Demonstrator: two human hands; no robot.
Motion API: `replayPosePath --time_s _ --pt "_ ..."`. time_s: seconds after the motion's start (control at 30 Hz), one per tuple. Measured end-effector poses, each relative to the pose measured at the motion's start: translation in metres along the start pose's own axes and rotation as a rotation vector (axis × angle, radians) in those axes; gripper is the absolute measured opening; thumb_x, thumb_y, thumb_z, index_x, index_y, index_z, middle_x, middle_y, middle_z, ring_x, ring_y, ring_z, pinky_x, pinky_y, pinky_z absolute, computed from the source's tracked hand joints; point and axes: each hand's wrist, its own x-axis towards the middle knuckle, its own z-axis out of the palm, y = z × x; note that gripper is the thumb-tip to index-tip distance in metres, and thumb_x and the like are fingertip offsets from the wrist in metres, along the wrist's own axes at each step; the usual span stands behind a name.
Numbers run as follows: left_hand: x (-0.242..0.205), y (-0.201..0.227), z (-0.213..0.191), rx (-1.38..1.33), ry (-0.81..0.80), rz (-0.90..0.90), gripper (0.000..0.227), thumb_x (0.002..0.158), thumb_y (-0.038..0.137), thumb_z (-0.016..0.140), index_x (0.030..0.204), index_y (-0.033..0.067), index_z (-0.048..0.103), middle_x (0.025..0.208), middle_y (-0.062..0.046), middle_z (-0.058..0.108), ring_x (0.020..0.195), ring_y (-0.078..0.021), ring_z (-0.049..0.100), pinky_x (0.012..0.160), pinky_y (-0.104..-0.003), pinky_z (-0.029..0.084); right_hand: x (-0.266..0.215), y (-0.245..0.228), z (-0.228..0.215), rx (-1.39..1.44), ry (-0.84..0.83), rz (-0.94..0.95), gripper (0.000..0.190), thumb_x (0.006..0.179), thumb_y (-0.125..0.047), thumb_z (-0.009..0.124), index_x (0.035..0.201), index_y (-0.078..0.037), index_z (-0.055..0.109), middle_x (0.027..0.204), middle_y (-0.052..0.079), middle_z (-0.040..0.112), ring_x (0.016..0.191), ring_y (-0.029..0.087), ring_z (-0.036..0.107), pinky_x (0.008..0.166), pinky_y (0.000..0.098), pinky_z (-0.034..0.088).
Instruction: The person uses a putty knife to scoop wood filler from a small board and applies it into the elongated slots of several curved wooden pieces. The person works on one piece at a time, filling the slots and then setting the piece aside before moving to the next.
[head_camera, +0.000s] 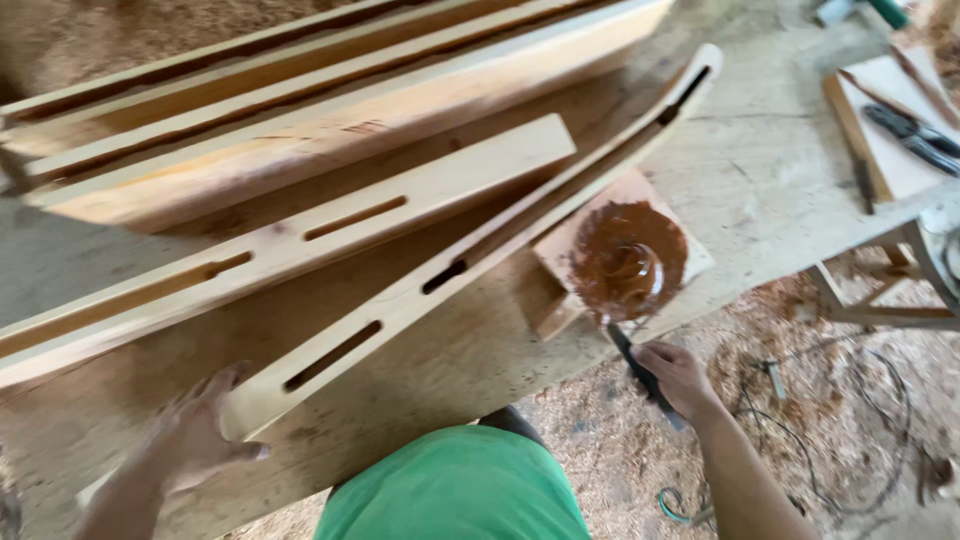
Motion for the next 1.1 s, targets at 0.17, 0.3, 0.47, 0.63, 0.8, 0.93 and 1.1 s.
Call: replayPosePath --time_s 0.17,0.3,0.47,0.63,0.8,0.93,1.1 --pt "-0.02 -0.01 0.012 -0.17 0.006 -0.043 0.088 0.077 0.039 0.084 0.154 0.0262 0.043 0.138 -0.006 0.066 0.114 -0.0242 0.071 0.097 -0.041 0.061 -0.038 -0.045 0.053 -0.033 -0.065 -0.232 0.036 0.097 -0.034 0.063 0.107 0.0 0.074 0.076 0.011 0.074 0.064 0.015 0.069 0.056 0.0305 0.057" --pt "-0.039 -0.005 0.024 -0.15 0.332 0.177 0.085 0.067 0.03 0.087 0.143 0.0217 0.049 0.133 -0.004 0.064 0.122 -0.0239 0.062 0.109 -0.043 0.048 -0.078 -0.114 0.116 -0.44 -0.151 -0.477 0.034 0.091 -0.036 0.068 0.108 -0.009 0.079 0.091 0.007 0.071 0.072 0.016 0.066 0.059 0.0324 0.059" --pt "-0.053 -0.009 0.038 -0.251 0.565 0.268 0.07 0.066 0.014 0.079 0.131 0.0166 0.055 0.135 -0.007 0.063 0.129 -0.0302 0.057 0.107 -0.046 0.045 -0.126 -0.186 0.191 -1.101 -0.056 -0.66 0.028 0.09 -0.044 0.068 0.107 -0.024 0.077 0.106 -0.007 0.068 0.083 0.012 0.068 0.073 0.0311 0.061" --pt "-0.06 -0.014 0.041 -0.282 0.585 0.281 0.072 0.065 0.018 0.084 0.131 0.0147 0.055 0.138 -0.007 0.06 0.128 -0.0311 0.055 0.106 -0.046 0.044 -0.15 -0.221 0.237 -1.217 -0.034 -0.887 0.026 0.088 -0.04 0.07 0.106 -0.023 0.079 0.101 -0.003 0.069 0.086 0.018 0.069 0.074 0.0378 0.06" --pt "-0.066 -0.017 0.037 -0.289 0.548 0.288 0.077 0.064 0.024 0.089 0.132 0.0149 0.055 0.136 -0.007 0.06 0.124 -0.032 0.057 0.103 -0.046 0.044 -0.156 -0.228 0.259 -1.31 -0.057 -0.876 0.025 0.09 -0.039 0.07 0.107 -0.022 0.078 0.102 -0.001 0.069 0.09 0.021 0.07 0.077 0.0412 0.059" --pt "-0.065 -0.021 0.039 -0.33 0.593 0.333 0.068 0.065 0.022 0.087 0.125 0.0139 0.056 0.13 -0.006 0.063 0.118 -0.0311 0.061 0.102 -0.046 0.046 -0.154 -0.226 0.269 -1.343 -0.032 -0.815 0.025 0.09 -0.038 0.068 0.107 -0.022 0.078 0.101 -0.001 0.069 0.091 0.023 0.069 0.08 0.0427 0.059" --pt "-0.061 -0.023 0.044 -0.319 0.613 0.335 0.065 0.065 0.018 0.085 0.123 0.0141 0.057 0.128 -0.006 0.064 0.116 -0.0312 0.061 0.098 -0.046 0.049 -0.15 -0.216 0.275 -1.413 0.122 -0.662 0.027 0.096 -0.041 0.066 0.11 -0.021 0.076 0.103 0.003 0.066 0.092 0.023 0.068 0.086 0.0436 0.057"
